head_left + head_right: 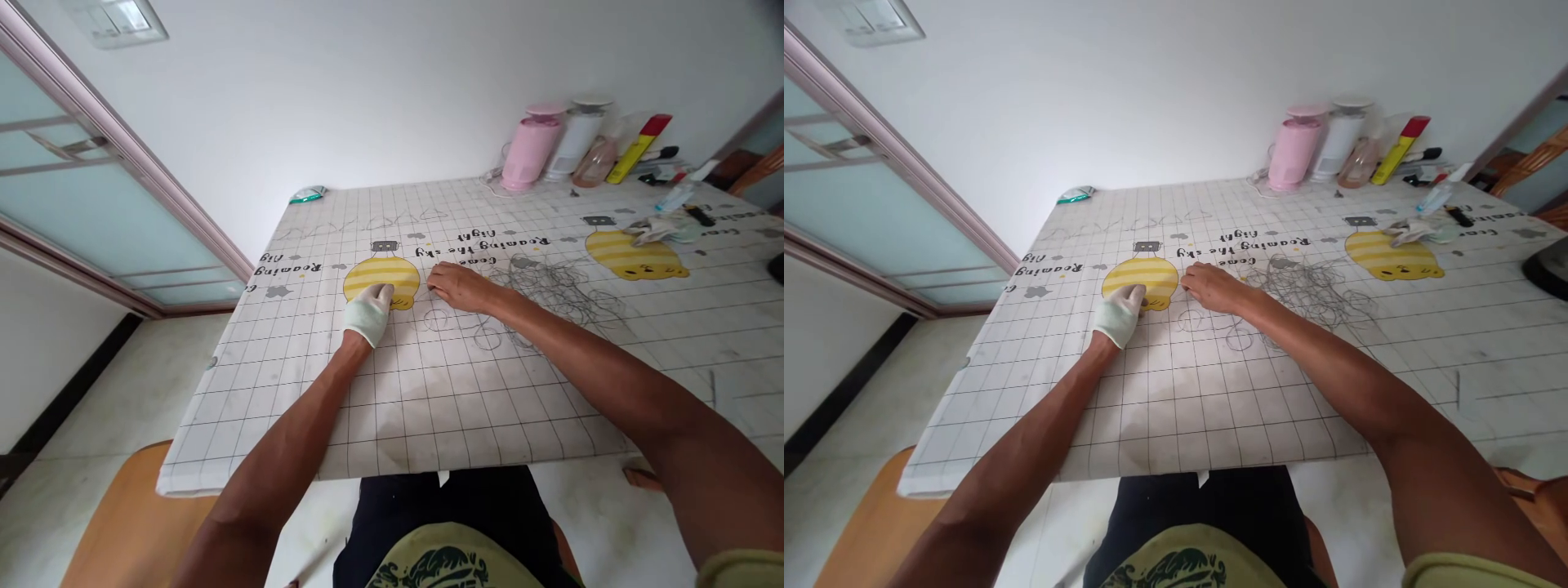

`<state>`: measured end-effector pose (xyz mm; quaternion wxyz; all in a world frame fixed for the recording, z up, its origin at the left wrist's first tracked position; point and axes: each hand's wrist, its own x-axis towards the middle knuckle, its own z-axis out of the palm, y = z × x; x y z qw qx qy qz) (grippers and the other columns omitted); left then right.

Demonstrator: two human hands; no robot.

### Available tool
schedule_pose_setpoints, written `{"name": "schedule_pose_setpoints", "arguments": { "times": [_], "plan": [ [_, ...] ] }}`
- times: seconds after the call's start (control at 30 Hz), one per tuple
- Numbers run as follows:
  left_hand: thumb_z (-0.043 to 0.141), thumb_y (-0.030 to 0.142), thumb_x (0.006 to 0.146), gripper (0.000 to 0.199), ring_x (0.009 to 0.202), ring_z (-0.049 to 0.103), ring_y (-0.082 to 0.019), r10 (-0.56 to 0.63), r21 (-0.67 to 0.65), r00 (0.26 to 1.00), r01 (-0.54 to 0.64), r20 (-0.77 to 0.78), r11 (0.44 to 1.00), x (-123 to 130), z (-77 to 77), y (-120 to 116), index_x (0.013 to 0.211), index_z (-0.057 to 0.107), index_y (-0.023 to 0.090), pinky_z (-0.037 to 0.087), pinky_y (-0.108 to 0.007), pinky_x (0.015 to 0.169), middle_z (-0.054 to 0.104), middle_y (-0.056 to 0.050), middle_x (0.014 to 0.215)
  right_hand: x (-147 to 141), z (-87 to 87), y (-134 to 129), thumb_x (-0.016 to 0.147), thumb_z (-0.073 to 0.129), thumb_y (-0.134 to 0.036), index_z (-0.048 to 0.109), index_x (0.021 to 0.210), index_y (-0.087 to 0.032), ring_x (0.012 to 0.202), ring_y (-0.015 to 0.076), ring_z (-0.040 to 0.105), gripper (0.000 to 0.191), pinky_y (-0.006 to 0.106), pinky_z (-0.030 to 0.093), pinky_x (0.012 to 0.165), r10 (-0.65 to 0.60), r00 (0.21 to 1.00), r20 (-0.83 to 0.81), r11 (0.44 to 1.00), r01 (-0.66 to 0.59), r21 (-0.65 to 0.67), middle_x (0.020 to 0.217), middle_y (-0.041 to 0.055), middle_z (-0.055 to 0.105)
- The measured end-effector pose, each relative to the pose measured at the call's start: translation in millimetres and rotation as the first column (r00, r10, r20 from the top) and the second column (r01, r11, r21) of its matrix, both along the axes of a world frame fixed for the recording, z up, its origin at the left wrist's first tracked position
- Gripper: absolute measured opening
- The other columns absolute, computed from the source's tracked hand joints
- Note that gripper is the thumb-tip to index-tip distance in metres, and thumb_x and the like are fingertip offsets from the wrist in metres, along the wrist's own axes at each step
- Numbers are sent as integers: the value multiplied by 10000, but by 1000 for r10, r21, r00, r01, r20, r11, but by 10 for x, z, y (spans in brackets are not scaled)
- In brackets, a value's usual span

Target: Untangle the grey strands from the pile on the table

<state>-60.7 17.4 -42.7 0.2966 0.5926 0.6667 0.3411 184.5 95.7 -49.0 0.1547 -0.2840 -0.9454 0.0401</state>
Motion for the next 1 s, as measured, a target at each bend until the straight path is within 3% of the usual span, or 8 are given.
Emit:
{"name": "schedule_pose_setpoints", "arguments": {
  "times": [0.17,0.33,0.5,0.63,0.77,0.83,1.0],
  "plan": [
    [625,441,926,313,1015,714,-273,-41,-6,997,40,-63,999,147,52,-74,1095,781,228,512,-312,813,799,-80,1102,104,85,-240,1019,465,-146,651,988,-194,906,236,575,195,348,434,764,-109,984,-142,994,103,-44,985,94,654],
    [579,374,945,305,610,635,-151,-150,-109,957,182,249,977,208,57,-164,1113,791,233,497,-279,594,810,-32,1021,101,74,-401,1012,481,-153,637,984,-220,925,251,606,172,378,474,804,-181,953,-244,983,171,-62,985,87,670],
    [637,363,947,265,590,614,-115,-24,-193,840,152,542,969,200,14,-135,1088,763,177,452,-226,528,769,-53,869,68,98,-632,1027,511,-183,636,1102,-207,1088,316,607,147,453,512,899,-264,852,-453,925,357,132,1109,153,654],
    [602,353,995,252,551,573,-83,73,-226,743,108,665,968,171,-18,-97,1105,737,172,423,-209,513,732,-54,861,18,91,-827,1035,539,-220,659,1058,-210,972,308,602,122,475,515,872,-139,936,-323,958,211,197,1005,135,665],
    [561,363,1018,273,581,595,-92,40,-191,761,112,647,975,147,4,-119,1109,728,166,457,-222,548,725,-62,901,-77,-34,-861,1015,632,-327,679,1109,-193,1000,327,598,170,494,519,897,-56,983,-174,976,91,196,1043,149,676],
    [560,373,1019,292,599,608,-101,22,-178,781,115,625,977,150,33,-145,1132,726,162,466,-225,555,726,-67,920,-104,-101,-835,1043,581,-286,697,1043,-207,948,304,603,140,473,515,874,-42,987,-154,980,71,185,980,128,685],
    [551,302,1019,297,592,601,-103,20,-171,770,116,637,978,188,95,-195,1193,718,130,494,-239,594,703,-49,836,-58,-194,-781,1103,418,-230,686,842,-220,726,229,565,375,399,459,746,-120,971,-208,979,150,137,750,66,656]
  ]
}}
